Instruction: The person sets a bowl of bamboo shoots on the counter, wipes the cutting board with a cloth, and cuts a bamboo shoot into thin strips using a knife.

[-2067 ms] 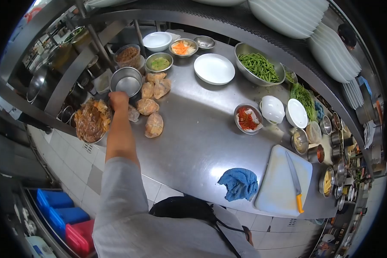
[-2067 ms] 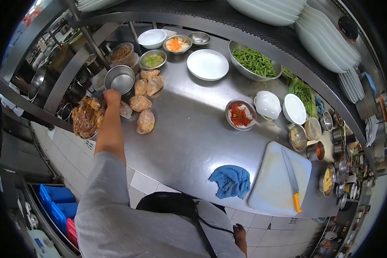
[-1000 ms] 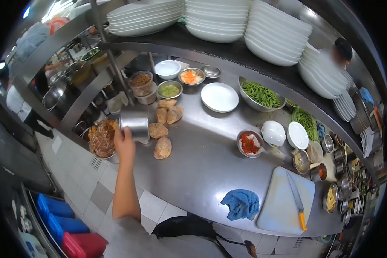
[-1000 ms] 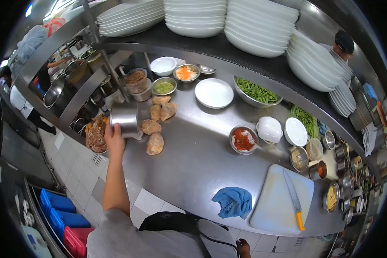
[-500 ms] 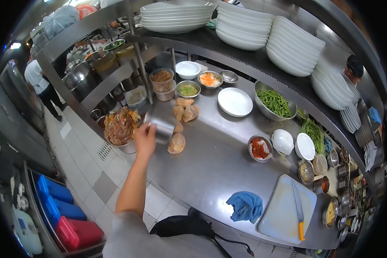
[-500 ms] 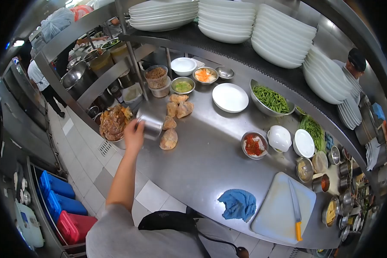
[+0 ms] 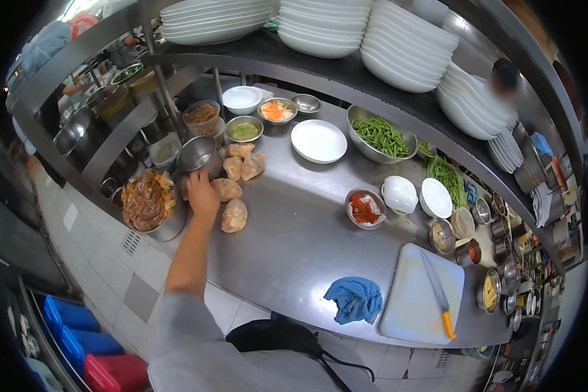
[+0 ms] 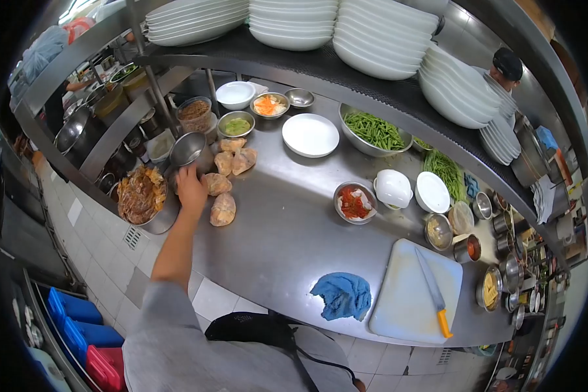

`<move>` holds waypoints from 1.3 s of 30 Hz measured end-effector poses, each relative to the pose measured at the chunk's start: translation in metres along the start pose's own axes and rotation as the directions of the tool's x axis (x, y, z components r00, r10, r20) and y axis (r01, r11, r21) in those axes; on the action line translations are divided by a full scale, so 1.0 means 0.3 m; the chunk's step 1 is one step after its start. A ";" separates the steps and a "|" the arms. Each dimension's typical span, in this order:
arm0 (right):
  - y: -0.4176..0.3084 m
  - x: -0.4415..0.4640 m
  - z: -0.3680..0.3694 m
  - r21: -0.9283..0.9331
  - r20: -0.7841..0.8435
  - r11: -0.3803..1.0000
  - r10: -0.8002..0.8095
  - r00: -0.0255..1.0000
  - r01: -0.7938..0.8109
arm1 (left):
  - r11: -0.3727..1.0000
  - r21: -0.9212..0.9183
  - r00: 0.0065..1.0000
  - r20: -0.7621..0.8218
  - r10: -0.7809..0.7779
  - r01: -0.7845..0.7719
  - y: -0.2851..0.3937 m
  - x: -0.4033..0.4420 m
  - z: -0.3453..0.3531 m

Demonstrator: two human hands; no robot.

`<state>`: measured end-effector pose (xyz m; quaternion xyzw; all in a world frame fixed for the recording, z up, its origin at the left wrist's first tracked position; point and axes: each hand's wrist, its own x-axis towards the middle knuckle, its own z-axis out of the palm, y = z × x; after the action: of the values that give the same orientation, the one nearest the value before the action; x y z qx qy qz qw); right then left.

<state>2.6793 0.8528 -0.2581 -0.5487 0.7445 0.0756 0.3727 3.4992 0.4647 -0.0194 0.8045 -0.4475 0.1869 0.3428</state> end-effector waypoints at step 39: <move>-0.083 -0.025 0.132 0.163 -0.029 0.985 0.068 0.997 -0.062 | 0.935 0.273 0.720 0.693 -0.026 -0.228 0.098 -0.003 0.099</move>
<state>2.7206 0.8696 -0.2741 -0.4932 0.7719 0.0174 0.4008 3.4737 0.4331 -0.0294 0.8366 -0.5470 -0.0313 -0.0017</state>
